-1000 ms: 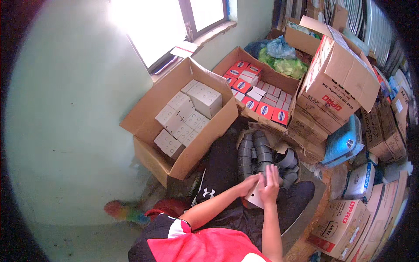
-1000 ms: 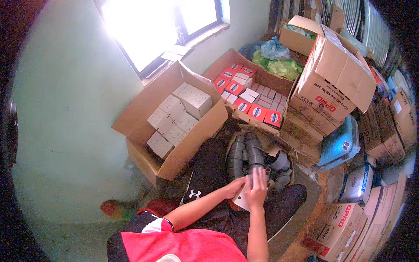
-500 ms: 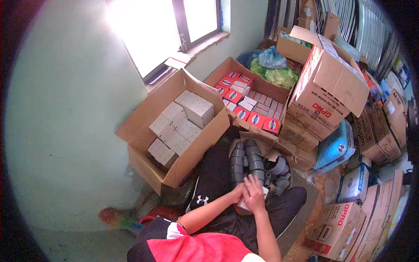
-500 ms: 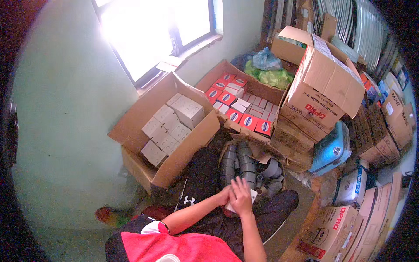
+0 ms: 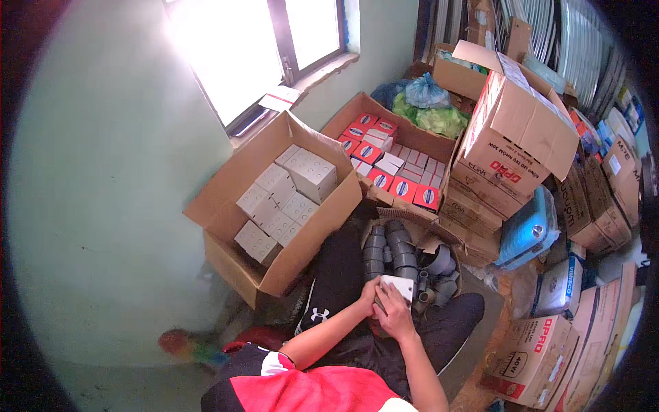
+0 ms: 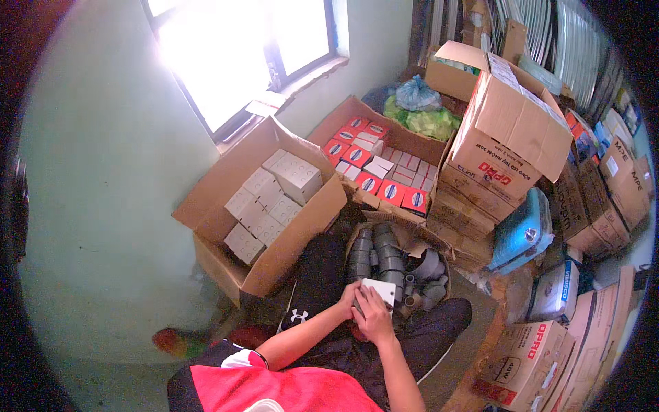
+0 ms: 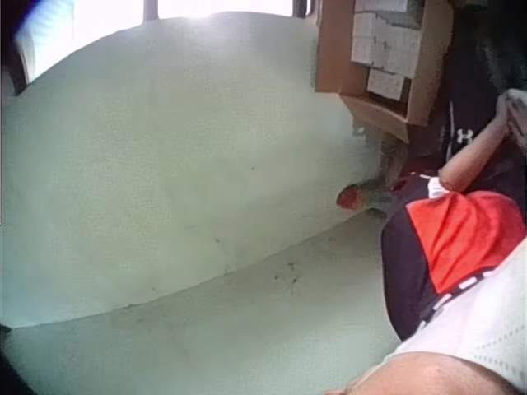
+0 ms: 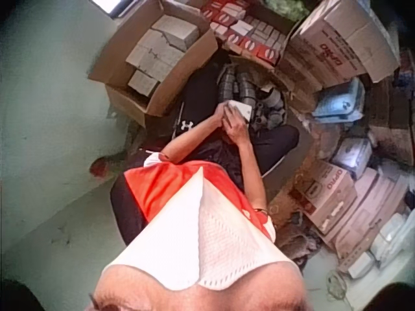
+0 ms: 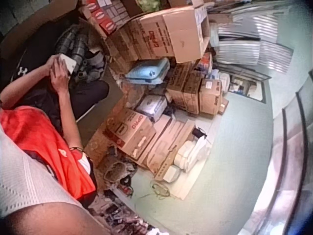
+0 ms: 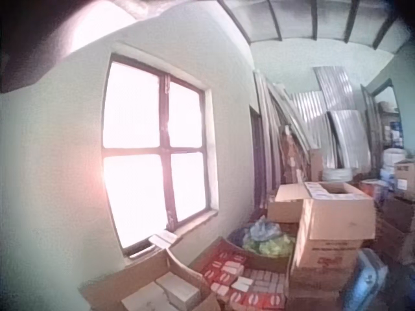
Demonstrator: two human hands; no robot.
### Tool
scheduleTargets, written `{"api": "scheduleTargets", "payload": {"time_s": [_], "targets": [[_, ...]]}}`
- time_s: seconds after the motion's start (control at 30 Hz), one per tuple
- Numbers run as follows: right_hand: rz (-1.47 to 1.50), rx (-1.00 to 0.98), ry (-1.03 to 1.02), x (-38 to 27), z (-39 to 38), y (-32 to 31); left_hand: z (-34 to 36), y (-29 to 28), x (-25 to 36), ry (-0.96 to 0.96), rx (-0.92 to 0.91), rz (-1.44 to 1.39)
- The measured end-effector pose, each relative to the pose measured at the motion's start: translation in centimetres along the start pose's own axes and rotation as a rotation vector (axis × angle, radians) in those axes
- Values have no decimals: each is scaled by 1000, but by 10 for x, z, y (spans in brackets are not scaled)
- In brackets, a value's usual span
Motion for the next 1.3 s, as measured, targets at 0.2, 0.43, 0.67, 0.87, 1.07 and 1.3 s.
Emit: {"api": "scheduleTargets", "payload": {"time_s": [0.2,0.43,0.67,0.87,1.07,1.3], "targets": [[-33,223,299,37,10,-15,2,4,-19,-343,161,-33],[91,-9,50,6,2,5,1,-3,-5,-204,244,-169],[-166,234,234,30,24,-19,0,9,-31,-290,125,-155],[12,54,12,0,5,6,2,2,-10,-217,252,-318],[-55,266,289,39,13,-17,-5,18,-18,-194,77,-28],[-31,36,-39,4,-1,-4,-4,8,-6,-220,182,-282]]}}
Point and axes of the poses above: each hand's wrist, its own z-axis towards the middle knuckle, its own y-axis out of the palm, x = y × z, the point moved 5 cm from there along z, towards the middle knuckle, and after that the axes turned 2 degrees about -z, right-handed, at the moved point
